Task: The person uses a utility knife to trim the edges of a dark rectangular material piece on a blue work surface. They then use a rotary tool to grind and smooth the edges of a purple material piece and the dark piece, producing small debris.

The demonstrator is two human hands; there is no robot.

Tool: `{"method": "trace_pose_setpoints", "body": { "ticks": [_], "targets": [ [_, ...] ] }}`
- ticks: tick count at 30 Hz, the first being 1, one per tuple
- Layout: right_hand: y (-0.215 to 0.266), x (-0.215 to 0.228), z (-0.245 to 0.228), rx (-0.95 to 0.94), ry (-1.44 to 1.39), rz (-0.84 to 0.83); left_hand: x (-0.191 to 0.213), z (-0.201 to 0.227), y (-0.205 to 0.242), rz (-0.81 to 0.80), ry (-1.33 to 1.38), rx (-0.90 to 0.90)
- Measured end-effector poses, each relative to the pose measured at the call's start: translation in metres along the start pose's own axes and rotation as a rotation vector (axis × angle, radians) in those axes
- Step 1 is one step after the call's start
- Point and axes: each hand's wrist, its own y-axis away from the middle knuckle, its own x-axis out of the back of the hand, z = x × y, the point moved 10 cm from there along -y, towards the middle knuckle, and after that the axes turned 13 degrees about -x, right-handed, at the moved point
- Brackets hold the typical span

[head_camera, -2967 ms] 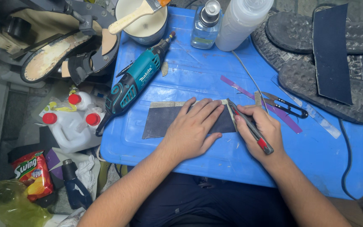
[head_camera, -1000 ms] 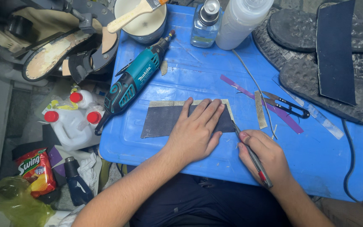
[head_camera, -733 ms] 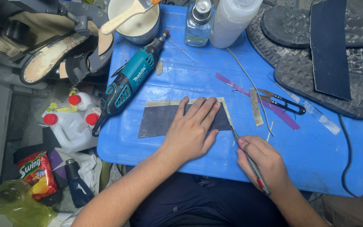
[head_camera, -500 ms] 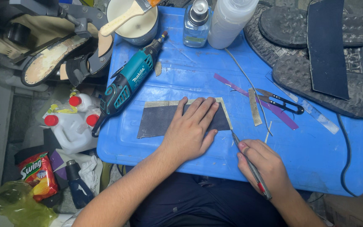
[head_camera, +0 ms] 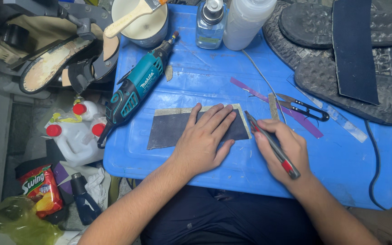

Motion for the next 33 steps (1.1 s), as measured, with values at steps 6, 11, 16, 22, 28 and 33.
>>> {"method": "trace_pose_setpoints", "body": {
  "ticks": [6,11,16,22,28,33],
  "targets": [
    [-0.03,-0.016,-0.01,0.039,0.056,-0.039,0.0,-0.001,-0.001,-0.009,0.013,0.008],
    [-0.031,-0.019,-0.011,0.056,0.066,-0.047,-0.001,-0.002,0.0,-0.009,0.022,0.014],
    [-0.029,-0.019,-0.017,0.129,0.119,-0.048,-0.001,-0.002,-0.001,-0.001,0.028,0.015],
    [-0.019,-0.02,-0.026,0.207,0.175,-0.062,-0.002,-0.002,-0.001,-0.001,0.028,0.018],
    [-0.019,-0.008,-0.015,0.071,0.034,0.031,0.0,-0.004,-0.001,0.006,0.022,0.027],
    [-0.021,-0.004,-0.012,0.127,0.013,0.047,0.013,-0.008,-0.002,0.105,0.039,0.044]
  ]
}}
